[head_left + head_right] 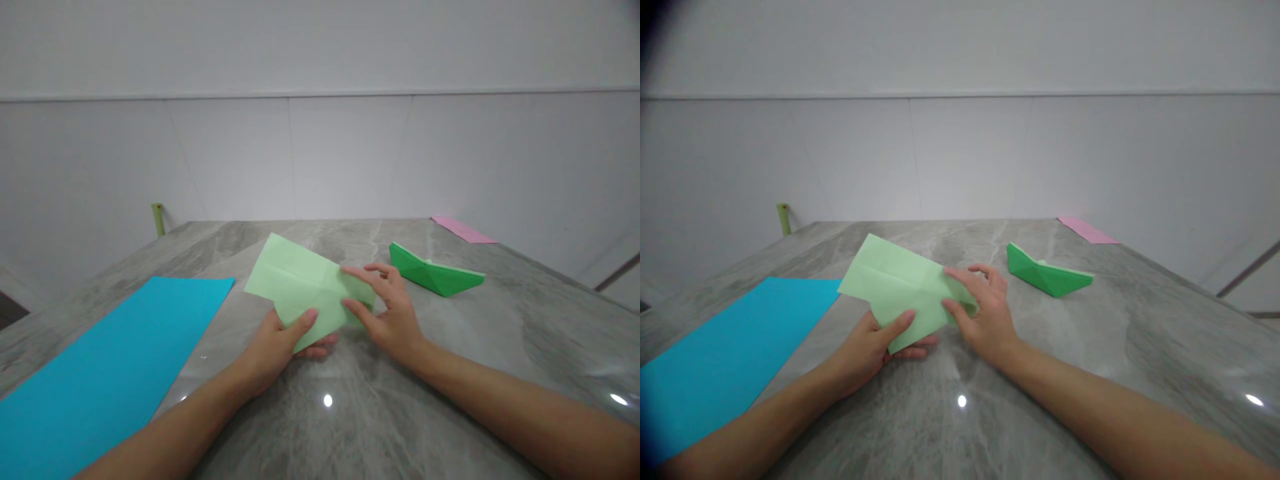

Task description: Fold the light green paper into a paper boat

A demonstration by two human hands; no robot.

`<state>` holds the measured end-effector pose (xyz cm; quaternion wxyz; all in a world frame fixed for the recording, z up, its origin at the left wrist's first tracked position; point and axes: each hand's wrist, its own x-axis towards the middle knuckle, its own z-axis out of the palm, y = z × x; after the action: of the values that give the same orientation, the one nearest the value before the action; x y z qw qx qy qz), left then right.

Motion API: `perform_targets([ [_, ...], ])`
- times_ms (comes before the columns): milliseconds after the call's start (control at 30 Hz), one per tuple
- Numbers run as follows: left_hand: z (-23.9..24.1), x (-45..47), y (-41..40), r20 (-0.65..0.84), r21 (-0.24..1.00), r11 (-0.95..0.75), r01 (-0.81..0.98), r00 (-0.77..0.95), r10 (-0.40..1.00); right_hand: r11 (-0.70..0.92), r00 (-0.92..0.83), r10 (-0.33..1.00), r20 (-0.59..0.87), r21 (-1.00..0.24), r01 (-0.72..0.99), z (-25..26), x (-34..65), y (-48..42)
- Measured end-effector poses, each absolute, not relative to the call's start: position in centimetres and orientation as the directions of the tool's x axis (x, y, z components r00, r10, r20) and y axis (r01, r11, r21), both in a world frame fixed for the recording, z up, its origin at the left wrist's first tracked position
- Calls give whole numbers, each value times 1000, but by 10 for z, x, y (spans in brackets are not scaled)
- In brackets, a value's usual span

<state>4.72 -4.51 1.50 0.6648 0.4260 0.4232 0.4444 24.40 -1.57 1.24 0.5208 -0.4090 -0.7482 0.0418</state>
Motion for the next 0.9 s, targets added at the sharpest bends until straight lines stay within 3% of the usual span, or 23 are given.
perform_targets([
  [67,16,46,-44,-153,943,206,-261,210,966,601,-13,724,690,-621,502,11,244,-12],
  [167,15,44,-42,-109,940,164,-299,192,975,407,14,911,413,-903,134,5,243,-5],
  [233,13,43,-41,-99,937,155,-313,188,977,222,-96,967,235,-967,-126,0,242,-2],
  [300,12,43,-39,-98,935,154,-318,185,978,120,-170,972,162,-965,-232,-3,241,-2],
  [600,14,42,-35,-99,922,123,-366,86,991,54,-176,981,77,-990,-130,-4,244,-7],
  [800,15,33,-29,-142,928,156,-338,65,988,-18,-397,918,-3,-999,-33,-6,250,-7],
  [900,14,27,-26,-150,946,173,-275,103,983,-64,-542,840,-2,-994,-94,-2,255,-5],
])
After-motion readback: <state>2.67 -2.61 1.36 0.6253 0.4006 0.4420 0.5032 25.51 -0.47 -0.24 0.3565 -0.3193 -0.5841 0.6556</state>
